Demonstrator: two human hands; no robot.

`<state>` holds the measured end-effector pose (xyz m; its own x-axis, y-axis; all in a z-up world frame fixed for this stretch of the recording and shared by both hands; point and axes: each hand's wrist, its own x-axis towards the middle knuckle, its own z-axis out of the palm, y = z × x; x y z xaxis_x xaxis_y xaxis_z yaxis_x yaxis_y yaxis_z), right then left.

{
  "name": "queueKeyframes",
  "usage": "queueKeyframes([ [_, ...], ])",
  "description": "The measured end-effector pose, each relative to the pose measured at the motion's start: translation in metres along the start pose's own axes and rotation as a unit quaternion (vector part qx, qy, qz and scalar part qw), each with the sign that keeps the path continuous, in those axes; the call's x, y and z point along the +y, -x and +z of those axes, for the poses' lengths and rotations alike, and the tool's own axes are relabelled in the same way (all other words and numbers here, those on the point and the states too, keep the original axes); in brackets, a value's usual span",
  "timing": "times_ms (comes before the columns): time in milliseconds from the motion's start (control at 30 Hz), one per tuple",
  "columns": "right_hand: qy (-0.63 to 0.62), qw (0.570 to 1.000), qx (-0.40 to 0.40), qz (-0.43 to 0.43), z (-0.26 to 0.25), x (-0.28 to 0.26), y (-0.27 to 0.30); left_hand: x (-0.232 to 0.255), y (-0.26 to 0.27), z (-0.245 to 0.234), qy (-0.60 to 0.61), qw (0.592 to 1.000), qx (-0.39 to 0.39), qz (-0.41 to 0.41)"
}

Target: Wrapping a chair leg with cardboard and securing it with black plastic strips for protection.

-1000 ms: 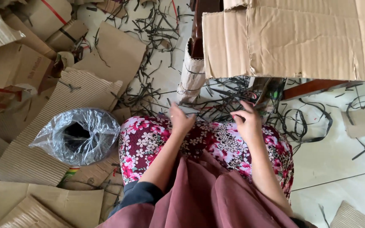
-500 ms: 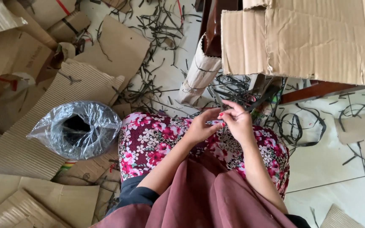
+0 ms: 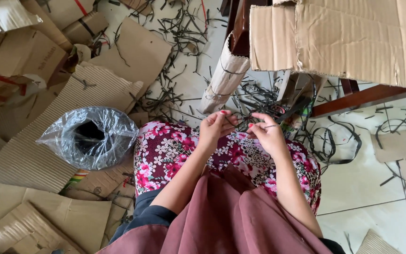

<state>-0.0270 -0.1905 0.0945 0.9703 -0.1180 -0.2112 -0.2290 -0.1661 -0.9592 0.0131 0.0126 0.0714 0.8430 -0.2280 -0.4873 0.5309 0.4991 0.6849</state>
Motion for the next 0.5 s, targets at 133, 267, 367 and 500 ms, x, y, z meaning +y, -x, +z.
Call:
queueKeyframes([
  [133, 0.304, 0.948, 0.091, -0.032, -0.019, 0.013, -0.001, 0.009, 0.005, 0.002, 0.021, 1.000, -0.004, 0.001],
  [267, 0.112, 0.975, 0.113, -0.157, -0.002, -0.021, 0.004, 0.008, 0.013, 0.011, 0.087, 0.996, -0.012, 0.000],
  [367, -0.011, 0.989, 0.031, -0.147, 0.039, -0.030, 0.011, 0.009, 0.015, 0.021, 0.113, 0.994, -0.004, 0.004],
  [500, 0.049, 0.993, -0.002, -0.105, 0.054, -0.013, 0.025, 0.005, 0.002, 0.006, 0.139, 0.989, 0.021, 0.044],
])
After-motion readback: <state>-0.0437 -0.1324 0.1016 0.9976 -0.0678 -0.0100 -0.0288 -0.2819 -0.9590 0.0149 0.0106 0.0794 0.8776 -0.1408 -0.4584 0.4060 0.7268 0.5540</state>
